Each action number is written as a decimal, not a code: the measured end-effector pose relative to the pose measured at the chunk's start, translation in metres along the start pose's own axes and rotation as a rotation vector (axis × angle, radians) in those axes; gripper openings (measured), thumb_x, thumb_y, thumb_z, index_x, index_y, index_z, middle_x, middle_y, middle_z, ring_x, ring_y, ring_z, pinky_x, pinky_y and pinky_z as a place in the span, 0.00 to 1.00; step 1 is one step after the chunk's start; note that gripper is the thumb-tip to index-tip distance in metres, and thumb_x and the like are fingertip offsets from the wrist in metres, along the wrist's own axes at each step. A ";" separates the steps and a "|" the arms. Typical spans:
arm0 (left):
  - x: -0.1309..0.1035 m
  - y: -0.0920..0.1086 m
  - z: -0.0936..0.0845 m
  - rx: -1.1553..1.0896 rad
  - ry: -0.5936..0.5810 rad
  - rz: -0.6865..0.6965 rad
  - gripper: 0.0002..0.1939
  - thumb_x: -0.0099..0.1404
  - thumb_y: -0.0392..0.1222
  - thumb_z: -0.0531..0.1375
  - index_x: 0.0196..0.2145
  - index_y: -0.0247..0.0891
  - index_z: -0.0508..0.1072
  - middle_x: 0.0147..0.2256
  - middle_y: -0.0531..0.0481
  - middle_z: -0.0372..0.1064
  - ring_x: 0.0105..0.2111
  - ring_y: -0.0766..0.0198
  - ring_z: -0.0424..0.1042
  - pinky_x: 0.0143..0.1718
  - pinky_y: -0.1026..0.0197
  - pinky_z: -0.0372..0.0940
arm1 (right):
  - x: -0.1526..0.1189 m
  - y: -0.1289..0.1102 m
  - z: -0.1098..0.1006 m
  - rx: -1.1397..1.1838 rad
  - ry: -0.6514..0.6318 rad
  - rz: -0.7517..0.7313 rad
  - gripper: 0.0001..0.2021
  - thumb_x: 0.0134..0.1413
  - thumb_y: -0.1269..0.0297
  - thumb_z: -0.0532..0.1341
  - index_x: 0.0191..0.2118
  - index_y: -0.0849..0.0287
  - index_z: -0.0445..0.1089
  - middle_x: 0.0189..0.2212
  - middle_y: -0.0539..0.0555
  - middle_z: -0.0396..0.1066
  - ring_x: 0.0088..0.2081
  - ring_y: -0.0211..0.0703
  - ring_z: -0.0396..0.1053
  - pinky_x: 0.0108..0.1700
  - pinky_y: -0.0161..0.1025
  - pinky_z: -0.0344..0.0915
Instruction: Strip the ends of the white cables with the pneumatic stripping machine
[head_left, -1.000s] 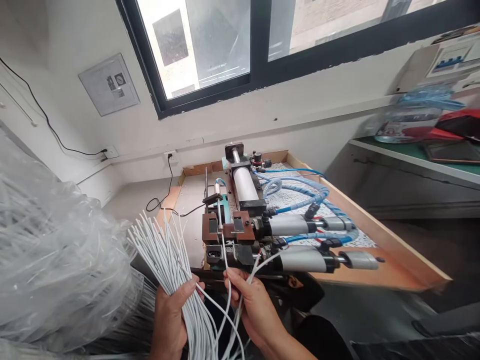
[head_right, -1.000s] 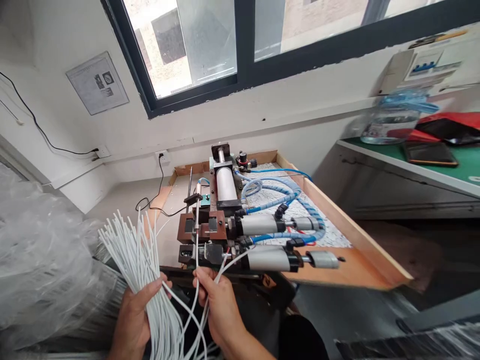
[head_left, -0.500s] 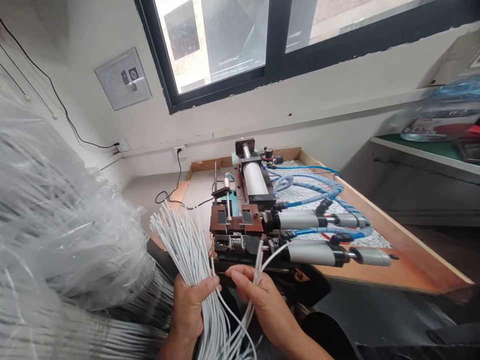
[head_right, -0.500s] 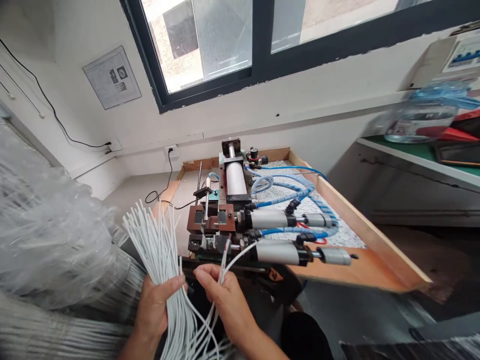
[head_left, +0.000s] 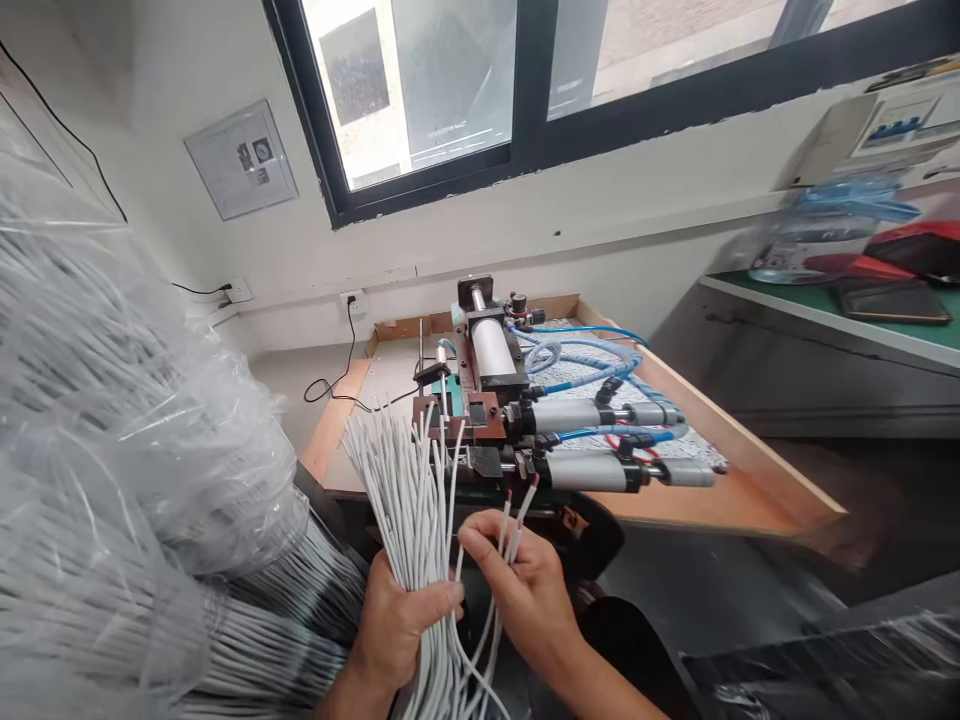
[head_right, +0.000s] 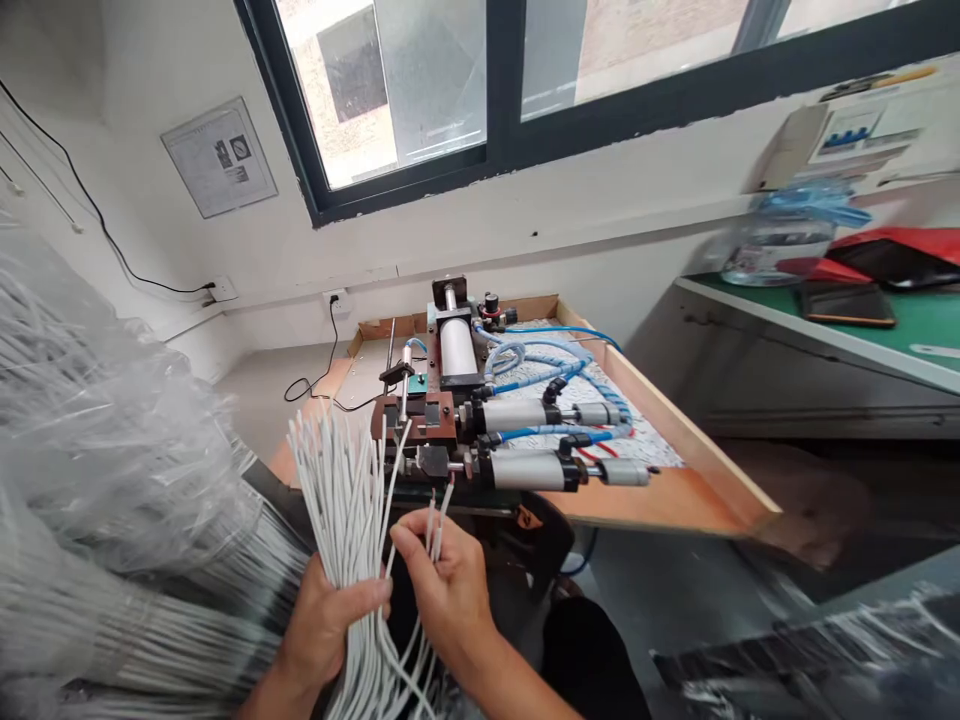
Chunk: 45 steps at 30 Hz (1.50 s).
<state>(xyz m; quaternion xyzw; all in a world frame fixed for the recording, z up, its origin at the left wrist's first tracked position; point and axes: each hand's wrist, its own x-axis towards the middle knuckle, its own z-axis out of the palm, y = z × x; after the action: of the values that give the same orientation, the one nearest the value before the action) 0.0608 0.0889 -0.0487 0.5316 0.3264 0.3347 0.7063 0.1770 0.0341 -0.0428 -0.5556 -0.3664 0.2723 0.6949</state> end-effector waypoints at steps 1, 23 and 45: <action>-0.001 0.000 0.000 -0.005 0.002 0.002 0.04 0.43 0.31 0.62 0.20 0.33 0.70 0.16 0.54 0.64 0.17 0.69 0.61 0.19 0.64 0.57 | -0.002 0.001 -0.001 0.062 0.021 0.049 0.09 0.45 0.62 0.58 0.21 0.61 0.64 0.18 0.48 0.59 0.23 0.36 0.57 0.26 0.34 0.55; 0.003 0.009 0.009 -0.053 0.205 0.046 0.08 0.39 0.33 0.63 0.23 0.32 0.73 0.19 0.51 0.69 0.20 0.64 0.65 0.24 0.61 0.60 | 0.013 0.003 0.014 0.193 -0.278 0.185 0.13 0.45 0.58 0.57 0.22 0.62 0.70 0.16 0.48 0.59 0.19 0.34 0.58 0.22 0.32 0.55; 0.031 0.006 0.001 -0.019 0.475 -0.034 0.08 0.35 0.37 0.65 0.17 0.35 0.71 0.13 0.52 0.68 0.16 0.62 0.65 0.20 0.61 0.60 | 0.031 0.031 0.001 0.409 -0.089 0.495 0.16 0.40 0.53 0.60 0.24 0.64 0.69 0.14 0.45 0.54 0.16 0.30 0.46 0.19 0.31 0.42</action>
<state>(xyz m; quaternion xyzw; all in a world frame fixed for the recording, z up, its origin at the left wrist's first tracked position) 0.0783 0.1150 -0.0456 0.4255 0.4893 0.4414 0.6202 0.1946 0.0663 -0.0666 -0.4641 -0.1879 0.5249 0.6883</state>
